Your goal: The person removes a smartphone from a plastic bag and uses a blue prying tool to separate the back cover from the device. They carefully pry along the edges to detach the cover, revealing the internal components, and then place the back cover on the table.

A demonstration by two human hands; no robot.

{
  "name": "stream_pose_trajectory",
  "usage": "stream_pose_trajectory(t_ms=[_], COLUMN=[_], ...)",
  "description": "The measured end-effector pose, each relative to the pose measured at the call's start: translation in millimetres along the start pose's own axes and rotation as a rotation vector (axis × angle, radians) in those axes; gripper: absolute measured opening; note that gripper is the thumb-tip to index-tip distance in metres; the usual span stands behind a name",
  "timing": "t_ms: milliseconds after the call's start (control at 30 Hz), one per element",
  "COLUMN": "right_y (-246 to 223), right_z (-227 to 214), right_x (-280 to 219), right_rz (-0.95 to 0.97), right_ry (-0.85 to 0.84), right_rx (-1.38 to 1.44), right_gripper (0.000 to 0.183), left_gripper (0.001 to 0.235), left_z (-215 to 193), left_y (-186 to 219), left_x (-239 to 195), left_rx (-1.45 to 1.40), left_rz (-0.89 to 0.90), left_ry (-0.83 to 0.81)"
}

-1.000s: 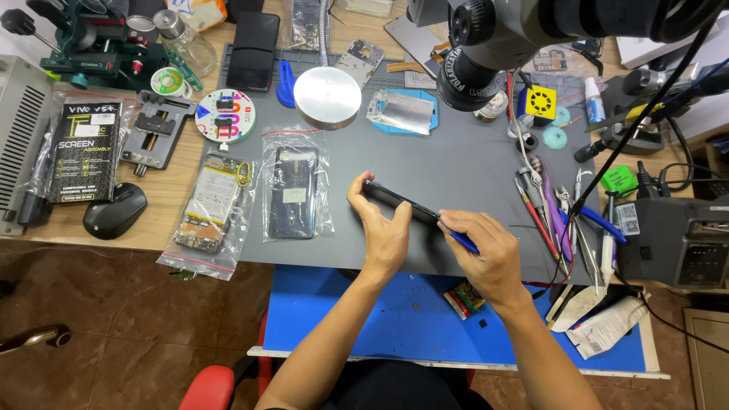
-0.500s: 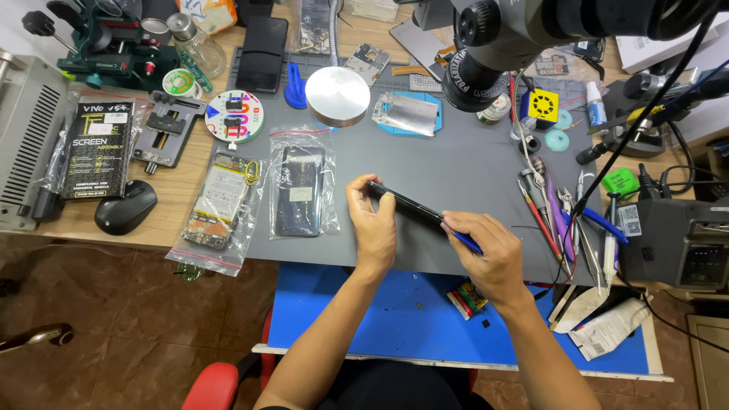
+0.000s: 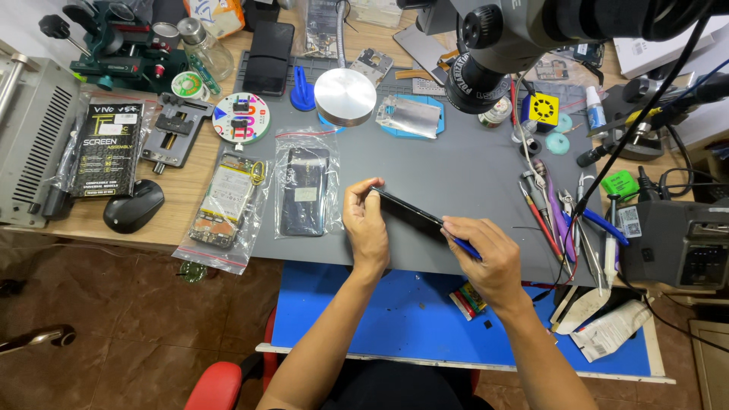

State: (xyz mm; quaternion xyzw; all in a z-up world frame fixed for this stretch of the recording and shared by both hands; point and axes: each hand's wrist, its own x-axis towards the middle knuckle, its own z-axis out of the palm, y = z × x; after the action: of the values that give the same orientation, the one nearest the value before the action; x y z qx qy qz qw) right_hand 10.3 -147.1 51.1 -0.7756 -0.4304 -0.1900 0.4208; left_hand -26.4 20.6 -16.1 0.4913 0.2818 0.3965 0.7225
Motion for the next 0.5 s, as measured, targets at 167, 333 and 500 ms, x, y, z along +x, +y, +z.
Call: stream_pose_trajectory(t_ms=[167,333,500], right_y=[9.1,6.4,-0.7], right_z=[11.9,25.4,38.1], right_x=[-19.3,-38.0,-64.7], right_rz=[-0.094,-0.195,-0.267], right_ry=[0.069,0.117,0.146], right_rx=[-0.074,-0.114,-0.130], right_gripper=[0.016,0.014,0.021], left_gripper=[0.046,0.056,0.055], left_z=[-5.0,15.7,20.7], left_y=[7.3,8.7,-31.9], left_x=[-21.0,-28.4,-11.8], left_rx=[0.000,-0.232,-0.518], left_rz=[-0.008,-0.131,-0.235], left_ry=[-0.254,-0.300,-0.065])
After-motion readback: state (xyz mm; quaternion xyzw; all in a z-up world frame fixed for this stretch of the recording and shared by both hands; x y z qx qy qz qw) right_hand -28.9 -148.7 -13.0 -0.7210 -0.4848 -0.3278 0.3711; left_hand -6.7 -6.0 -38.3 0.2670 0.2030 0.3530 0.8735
